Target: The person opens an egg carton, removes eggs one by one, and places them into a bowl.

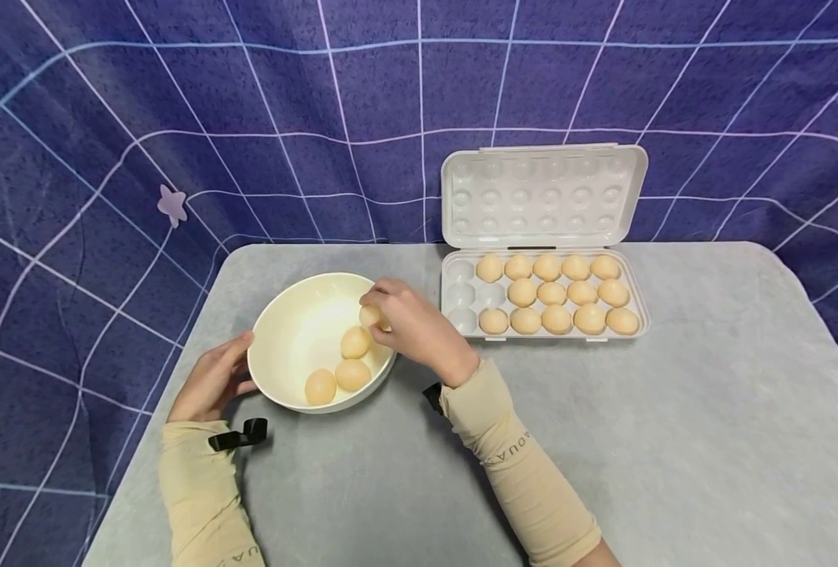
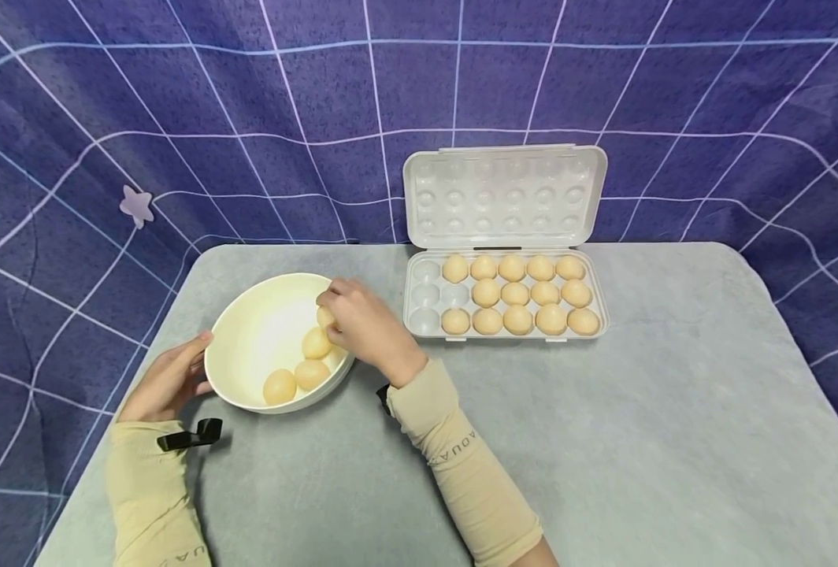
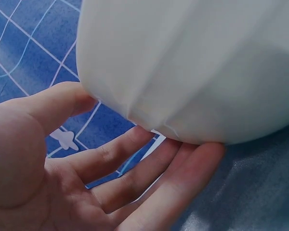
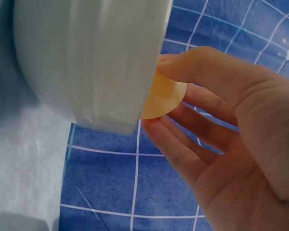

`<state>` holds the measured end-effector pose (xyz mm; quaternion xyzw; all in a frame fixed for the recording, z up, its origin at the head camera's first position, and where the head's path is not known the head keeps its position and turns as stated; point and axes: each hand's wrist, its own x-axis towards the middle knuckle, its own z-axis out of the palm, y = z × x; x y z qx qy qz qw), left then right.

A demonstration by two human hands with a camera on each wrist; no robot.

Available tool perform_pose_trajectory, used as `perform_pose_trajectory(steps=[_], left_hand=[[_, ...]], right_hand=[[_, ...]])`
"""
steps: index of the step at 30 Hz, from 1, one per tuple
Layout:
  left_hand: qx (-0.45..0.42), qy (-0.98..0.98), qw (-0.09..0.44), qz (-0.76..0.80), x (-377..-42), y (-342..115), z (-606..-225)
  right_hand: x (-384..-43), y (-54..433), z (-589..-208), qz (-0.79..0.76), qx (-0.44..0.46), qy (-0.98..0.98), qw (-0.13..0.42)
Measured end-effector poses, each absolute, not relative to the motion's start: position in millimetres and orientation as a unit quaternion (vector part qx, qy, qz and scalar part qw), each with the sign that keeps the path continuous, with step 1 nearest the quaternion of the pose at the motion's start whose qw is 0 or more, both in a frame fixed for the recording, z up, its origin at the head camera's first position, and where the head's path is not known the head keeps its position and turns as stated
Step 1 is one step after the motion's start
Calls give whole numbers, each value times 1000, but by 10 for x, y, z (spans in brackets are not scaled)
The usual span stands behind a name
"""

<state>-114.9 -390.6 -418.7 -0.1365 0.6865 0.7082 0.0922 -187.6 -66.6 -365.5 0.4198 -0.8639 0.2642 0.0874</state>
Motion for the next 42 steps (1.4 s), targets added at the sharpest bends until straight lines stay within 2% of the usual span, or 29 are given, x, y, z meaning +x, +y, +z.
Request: perform_pose_trajectory(steps=[15,32,42], left_hand=[[-138,680,89,715,-1158,-3904,-4184],[-130,678,89,718,-1167,-3904,-4179],[-132,673,93,722,-1164,-3919,-4190]], right_hand=[[-1852,-803,-3753,220,437,-871,49],[-1832,-902,-3849,171,437,-883,33],[-1811,-925,-3862,179,418,-891,-2]])
